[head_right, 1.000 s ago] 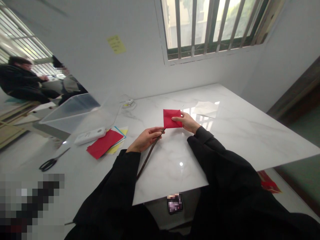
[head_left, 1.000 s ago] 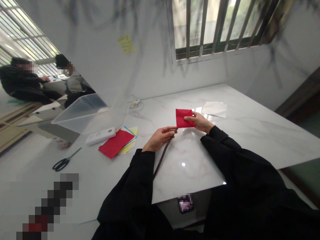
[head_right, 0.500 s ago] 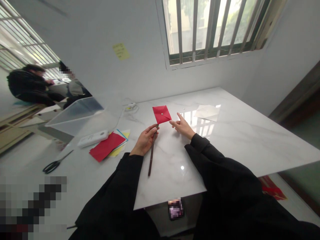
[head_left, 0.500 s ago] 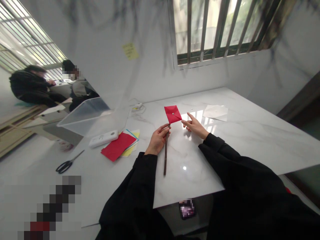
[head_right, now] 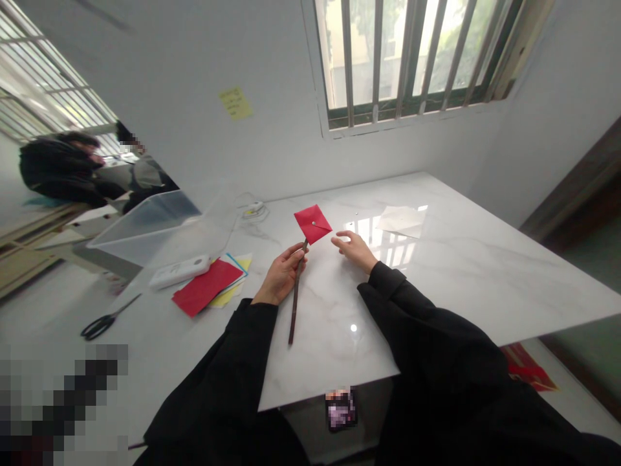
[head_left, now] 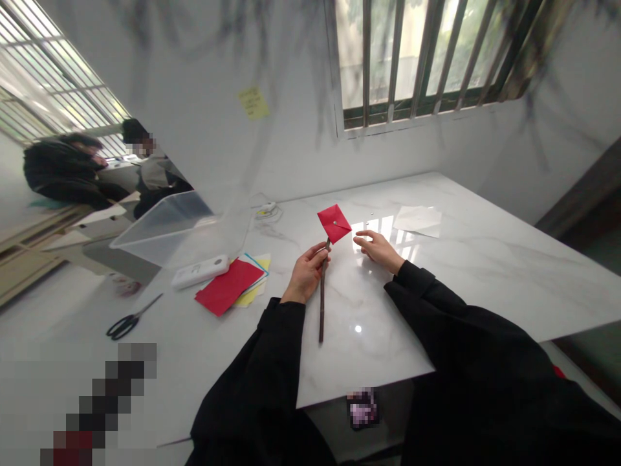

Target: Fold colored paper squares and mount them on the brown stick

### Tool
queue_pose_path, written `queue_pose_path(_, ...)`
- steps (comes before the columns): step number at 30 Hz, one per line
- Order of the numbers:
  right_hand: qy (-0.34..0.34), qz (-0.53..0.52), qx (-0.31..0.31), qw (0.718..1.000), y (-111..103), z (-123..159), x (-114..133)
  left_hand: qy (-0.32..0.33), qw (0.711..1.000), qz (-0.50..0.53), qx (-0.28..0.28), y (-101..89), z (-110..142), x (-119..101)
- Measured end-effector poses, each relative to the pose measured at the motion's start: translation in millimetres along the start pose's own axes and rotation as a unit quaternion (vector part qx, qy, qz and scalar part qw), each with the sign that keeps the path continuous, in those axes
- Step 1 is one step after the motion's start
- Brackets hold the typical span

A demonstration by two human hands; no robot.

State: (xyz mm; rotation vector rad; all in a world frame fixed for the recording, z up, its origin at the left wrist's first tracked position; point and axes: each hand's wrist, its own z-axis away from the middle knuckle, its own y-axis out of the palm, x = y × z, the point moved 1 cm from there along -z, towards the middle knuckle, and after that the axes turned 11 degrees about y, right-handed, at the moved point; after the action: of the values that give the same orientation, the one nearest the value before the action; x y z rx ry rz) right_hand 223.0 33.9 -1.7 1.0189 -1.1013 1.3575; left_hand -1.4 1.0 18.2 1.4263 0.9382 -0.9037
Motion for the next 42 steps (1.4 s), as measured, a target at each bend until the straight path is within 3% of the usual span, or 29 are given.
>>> queue_pose_path(5,-0.027,0.029,-0.026,0.999,-4,3,3,-0.002,0.999,-0.007,0.035,-1.1,-1,3)
queue_pose_path(11,-0.012,0.149,0.008,0.989,-11,2,5,0.000,0.999,-0.006,0.038,-1.5,-1,4)
queue_pose_path(17,-0.019,0.137,-0.045,0.989,-10,3,6,-0.002,1.000,-0.002,0.029,-2.1,-1,4)
queue_pose_path(22,0.032,0.064,-0.043,0.997,-6,5,8,0.001,1.000,0.004,0.028,-3.1,-2,5)
queue_pose_path(24,0.057,0.018,-0.010,0.998,-3,8,9,0.001,1.000,0.008,0.025,-3.4,-3,5)
queue_pose_path(28,0.069,0.016,0.165,0.984,6,18,13,-0.002,1.000,0.016,0.011,-3.8,-4,6)
queue_pose_path(30,0.066,0.034,0.195,0.978,9,20,14,0.000,1.000,0.016,0.008,-3.7,-4,7)
queue_pose_path(38,0.074,-0.017,0.029,0.997,3,14,12,0.000,1.000,0.018,0.009,-2.5,-2,6)
queue_pose_path(40,0.079,-0.024,0.032,0.996,3,15,13,0.002,1.000,0.017,0.009,-2.7,-3,6)
queue_pose_path(42,0.077,-0.016,0.083,0.993,4,16,14,0.004,1.000,0.014,0.009,-3.1,-3,7)
